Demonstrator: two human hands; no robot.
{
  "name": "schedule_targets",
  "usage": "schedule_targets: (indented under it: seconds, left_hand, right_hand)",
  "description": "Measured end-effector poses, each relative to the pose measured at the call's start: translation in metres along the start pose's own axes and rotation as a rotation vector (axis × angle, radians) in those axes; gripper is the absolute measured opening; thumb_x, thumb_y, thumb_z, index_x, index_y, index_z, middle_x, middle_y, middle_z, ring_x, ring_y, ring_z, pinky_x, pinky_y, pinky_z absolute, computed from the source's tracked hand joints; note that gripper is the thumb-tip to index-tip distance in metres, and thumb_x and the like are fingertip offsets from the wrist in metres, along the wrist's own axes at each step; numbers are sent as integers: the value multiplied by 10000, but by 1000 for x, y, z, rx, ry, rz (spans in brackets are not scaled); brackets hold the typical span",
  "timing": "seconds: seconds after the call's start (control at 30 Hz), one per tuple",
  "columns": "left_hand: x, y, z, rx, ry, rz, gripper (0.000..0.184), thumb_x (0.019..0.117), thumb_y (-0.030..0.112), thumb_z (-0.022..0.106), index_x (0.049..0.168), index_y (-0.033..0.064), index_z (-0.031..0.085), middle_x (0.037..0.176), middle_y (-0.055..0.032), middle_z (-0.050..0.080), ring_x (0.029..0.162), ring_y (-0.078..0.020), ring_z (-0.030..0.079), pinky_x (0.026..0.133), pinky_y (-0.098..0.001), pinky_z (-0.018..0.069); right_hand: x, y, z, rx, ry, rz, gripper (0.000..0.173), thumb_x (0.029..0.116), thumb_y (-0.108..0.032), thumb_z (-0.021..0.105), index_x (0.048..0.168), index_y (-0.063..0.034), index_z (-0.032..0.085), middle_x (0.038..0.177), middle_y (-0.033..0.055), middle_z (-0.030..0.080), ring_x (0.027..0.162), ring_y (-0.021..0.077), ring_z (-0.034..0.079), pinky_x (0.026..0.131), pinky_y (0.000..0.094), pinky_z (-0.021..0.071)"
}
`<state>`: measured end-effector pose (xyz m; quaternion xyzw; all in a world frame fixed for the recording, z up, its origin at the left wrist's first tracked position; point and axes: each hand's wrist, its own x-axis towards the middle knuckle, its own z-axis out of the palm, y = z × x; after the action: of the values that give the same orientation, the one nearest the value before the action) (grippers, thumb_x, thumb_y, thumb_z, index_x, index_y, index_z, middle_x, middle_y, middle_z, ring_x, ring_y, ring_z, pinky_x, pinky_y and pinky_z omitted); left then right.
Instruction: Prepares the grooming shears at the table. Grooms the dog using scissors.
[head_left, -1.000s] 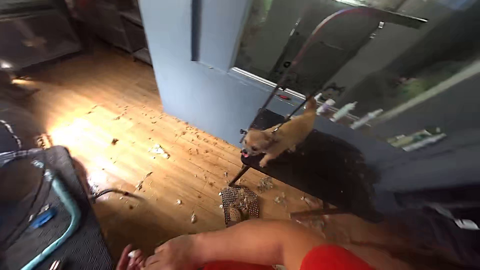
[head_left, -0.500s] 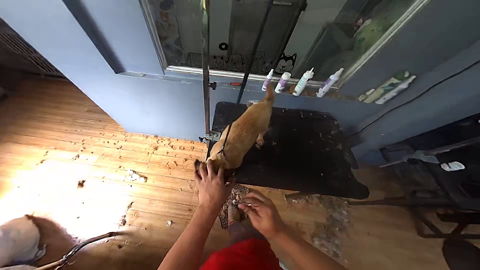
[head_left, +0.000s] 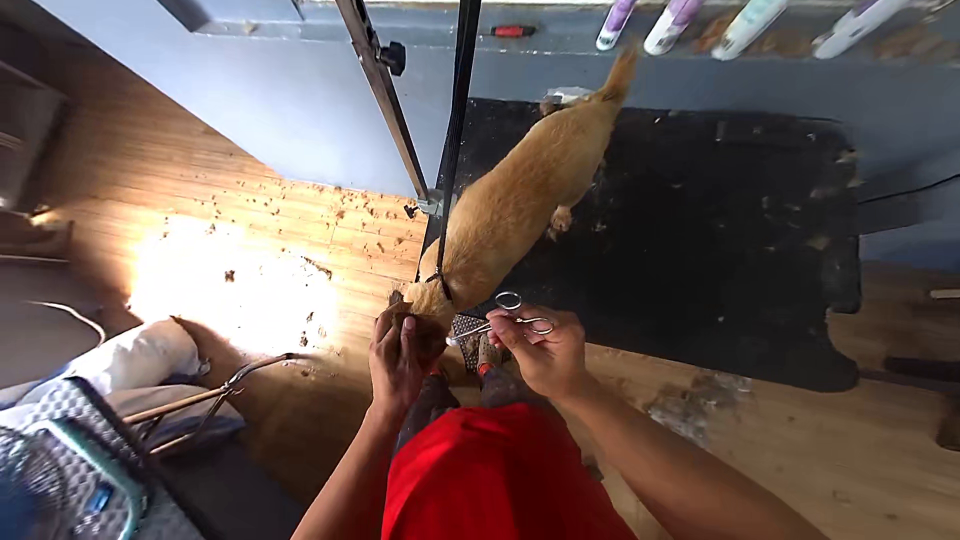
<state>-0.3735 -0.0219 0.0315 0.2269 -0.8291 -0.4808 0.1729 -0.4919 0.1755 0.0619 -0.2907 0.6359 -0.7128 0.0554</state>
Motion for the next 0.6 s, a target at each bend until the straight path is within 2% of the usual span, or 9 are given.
schedule_targets:
  seconds: [0.1,0.17,0.23,0.33,0.4,0.47,0.53,0.6]
  left_hand:
    - [4,9,2,-20,-1,-116,439,1098,321,423,911,93,748,1252,-16,670,1163,-133,620,998,-358,528]
    - [6,12,2,-28,-43,-123,428,1099,312,420,929,94,746,1250,-7,664,1135,-121,627,971,-350,539]
    - [8,12,1,-34,-65,-107,405,1098,298,428,971,86,748,1247,-13,662,1135,-120,630,969,-351,547]
    - [9,12,-2,-11,-66,-85,412,1094,317,443,950,85,752,1273,-12,651,1157,-123,617,982,-358,534]
    - [8,13,-5,17,-85,-68,418,1092,334,442,963,94,759,1310,-3,638,1207,-130,593,1019,-377,513]
    - [10,12,-8,22,-109,-56,419,1092,340,443,979,98,766,1336,1,630,1235,-138,575,1042,-394,489]
    - [11,9,-12,5,-132,-57,419,1094,326,437,984,90,765,1357,-3,619,1245,-133,570,1052,-389,482]
    - [12,6,-12,-31,-130,-81,414,1092,307,449,951,81,765,1341,-14,628,1225,-131,579,1039,-374,490]
  right_hand:
    - [14,5,9,2,-112,-76,158,996,-117,668,1024,26,729,897,65,749,766,118,731,697,307,656]
    - [17,10,15,-73,-187,-150,151,983,-121,689,1039,6,748,946,64,757,830,97,726,755,282,640]
    - [21,14,16,-168,-288,-229,161,984,-136,687,1045,-6,761,961,66,757,884,98,722,812,274,623]
    - [33,18,12,-233,-534,-282,203,1022,-177,627,1035,-23,758,926,46,748,865,84,713,800,252,608]
    - [36,23,13,-232,-640,-348,204,1026,-166,609,1066,-25,751,954,57,745,915,113,713,839,270,603]
    - [40,19,15,-165,-670,-373,195,1017,-140,615,1069,-7,748,954,76,741,914,133,712,836,286,604]
    - [47,11,19,-131,-617,-349,182,1014,-129,620,1043,16,728,910,82,724,851,122,700,784,279,607]
    - [57,9,22,-125,-554,-325,176,1001,-111,640,1038,36,730,924,100,736,856,115,707,791,264,608]
